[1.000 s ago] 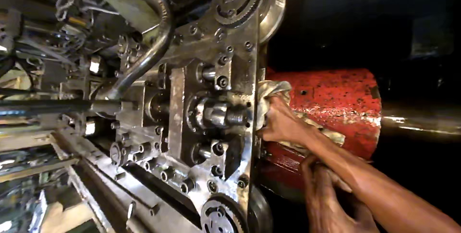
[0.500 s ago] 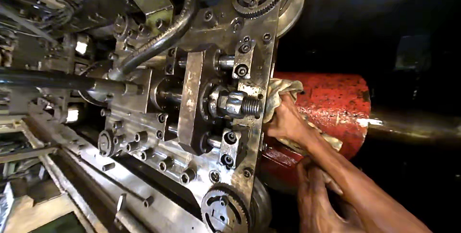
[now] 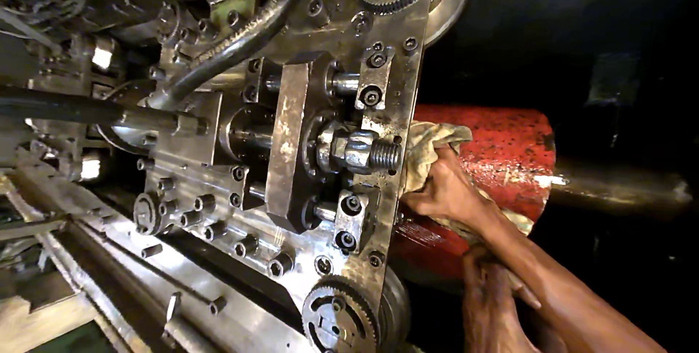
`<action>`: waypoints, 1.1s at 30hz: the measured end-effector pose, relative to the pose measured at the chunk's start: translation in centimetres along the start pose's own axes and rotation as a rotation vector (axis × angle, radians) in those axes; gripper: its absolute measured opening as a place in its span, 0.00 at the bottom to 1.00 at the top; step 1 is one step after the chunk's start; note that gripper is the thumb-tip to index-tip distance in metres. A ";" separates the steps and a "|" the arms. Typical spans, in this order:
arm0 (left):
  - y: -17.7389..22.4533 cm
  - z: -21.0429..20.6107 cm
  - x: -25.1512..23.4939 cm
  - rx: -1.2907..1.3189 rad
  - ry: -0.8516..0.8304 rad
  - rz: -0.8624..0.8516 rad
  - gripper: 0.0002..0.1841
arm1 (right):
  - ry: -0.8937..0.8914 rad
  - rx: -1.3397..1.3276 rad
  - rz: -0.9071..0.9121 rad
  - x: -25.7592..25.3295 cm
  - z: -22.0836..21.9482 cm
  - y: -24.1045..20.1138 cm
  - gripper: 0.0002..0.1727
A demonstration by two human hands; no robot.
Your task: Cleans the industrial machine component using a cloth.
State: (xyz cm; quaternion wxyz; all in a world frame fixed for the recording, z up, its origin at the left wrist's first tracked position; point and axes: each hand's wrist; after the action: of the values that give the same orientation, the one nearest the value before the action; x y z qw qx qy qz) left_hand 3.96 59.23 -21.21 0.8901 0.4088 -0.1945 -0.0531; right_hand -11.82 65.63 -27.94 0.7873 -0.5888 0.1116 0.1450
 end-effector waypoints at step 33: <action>1.3 -4.9 0.3 -0.113 0.088 0.017 0.18 | -0.128 -0.066 0.027 -0.6 1.3 -0.1 0.15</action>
State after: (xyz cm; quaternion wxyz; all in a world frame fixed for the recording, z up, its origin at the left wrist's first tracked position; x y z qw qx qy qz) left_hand 6.06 63.44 -23.03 0.9199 0.3582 -0.1552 -0.0381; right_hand -12.37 66.78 -27.22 0.7709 -0.6025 0.0639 0.1965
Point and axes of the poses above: each hand's wrist, its own x-axis away from the middle knuckle, its own z-axis out of the back of the hand, y = z × x, and after that the axes turned 15 degrees about -x, right-handed
